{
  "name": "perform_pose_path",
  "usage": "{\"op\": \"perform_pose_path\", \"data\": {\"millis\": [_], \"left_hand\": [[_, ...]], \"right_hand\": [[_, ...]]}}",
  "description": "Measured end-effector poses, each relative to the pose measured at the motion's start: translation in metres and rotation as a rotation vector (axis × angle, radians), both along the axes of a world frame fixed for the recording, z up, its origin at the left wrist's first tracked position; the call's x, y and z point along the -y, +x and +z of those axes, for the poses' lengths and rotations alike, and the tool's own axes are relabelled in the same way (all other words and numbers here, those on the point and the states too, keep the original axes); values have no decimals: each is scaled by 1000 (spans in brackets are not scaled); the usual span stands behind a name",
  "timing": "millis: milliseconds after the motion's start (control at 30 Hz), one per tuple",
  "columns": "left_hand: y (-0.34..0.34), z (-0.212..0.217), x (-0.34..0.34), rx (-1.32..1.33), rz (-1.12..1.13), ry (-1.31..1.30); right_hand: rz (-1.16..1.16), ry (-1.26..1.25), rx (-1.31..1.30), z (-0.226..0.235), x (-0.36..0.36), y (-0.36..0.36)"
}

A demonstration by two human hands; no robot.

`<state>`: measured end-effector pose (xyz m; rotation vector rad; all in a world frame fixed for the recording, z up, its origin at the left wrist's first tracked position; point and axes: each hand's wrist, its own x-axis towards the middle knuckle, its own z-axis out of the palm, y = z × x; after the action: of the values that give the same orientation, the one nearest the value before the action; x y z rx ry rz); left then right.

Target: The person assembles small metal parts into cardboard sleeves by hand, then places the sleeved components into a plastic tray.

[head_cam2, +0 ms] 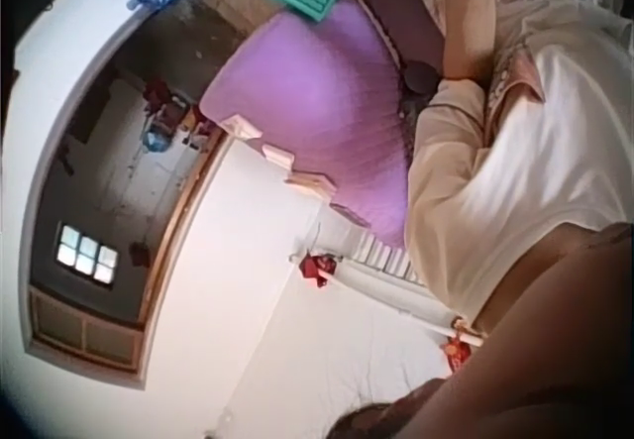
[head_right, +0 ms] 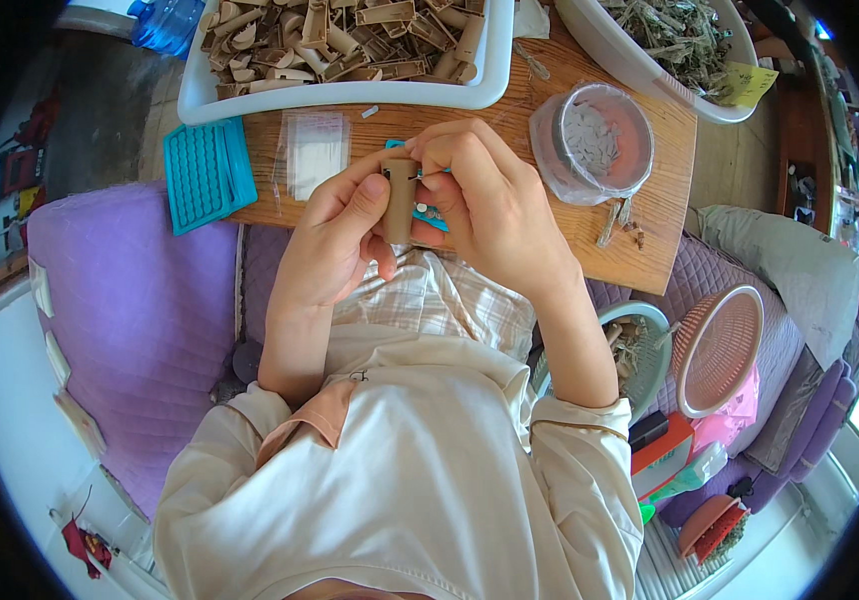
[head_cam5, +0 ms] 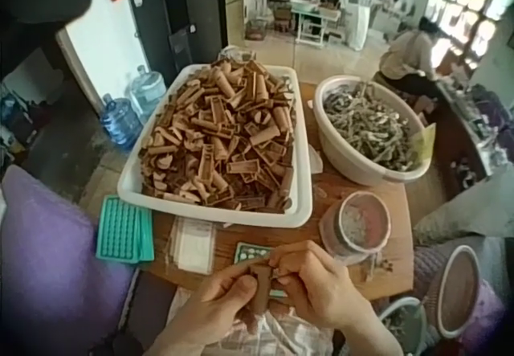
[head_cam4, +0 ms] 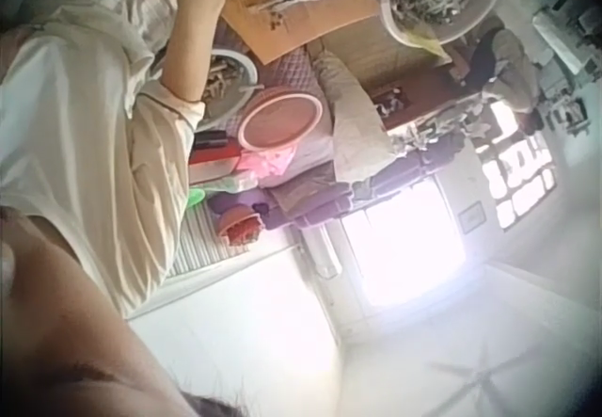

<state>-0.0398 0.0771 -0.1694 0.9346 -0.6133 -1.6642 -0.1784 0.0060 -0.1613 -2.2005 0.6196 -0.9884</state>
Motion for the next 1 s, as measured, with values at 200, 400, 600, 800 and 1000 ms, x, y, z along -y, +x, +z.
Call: {"op": "perform_pose_path", "data": {"millis": [200,400,600,800,1000], "left_hand": [[-2,-2,0,39,27,9],[0,3,0,150,-14,-49],[-9,1,-4,507,218,-511],[-20,-20,-13,932,411,-1072],[-25,-26,-16,645,451,-827]], "right_hand": [[2,-4,-49,-2,0,0],[81,44,-76,2,6,-7],[-96,970,338,-12,-7,-29],[63,1479,509,3,-41,-12],[202,1029,676,8,-47,-7]]}}
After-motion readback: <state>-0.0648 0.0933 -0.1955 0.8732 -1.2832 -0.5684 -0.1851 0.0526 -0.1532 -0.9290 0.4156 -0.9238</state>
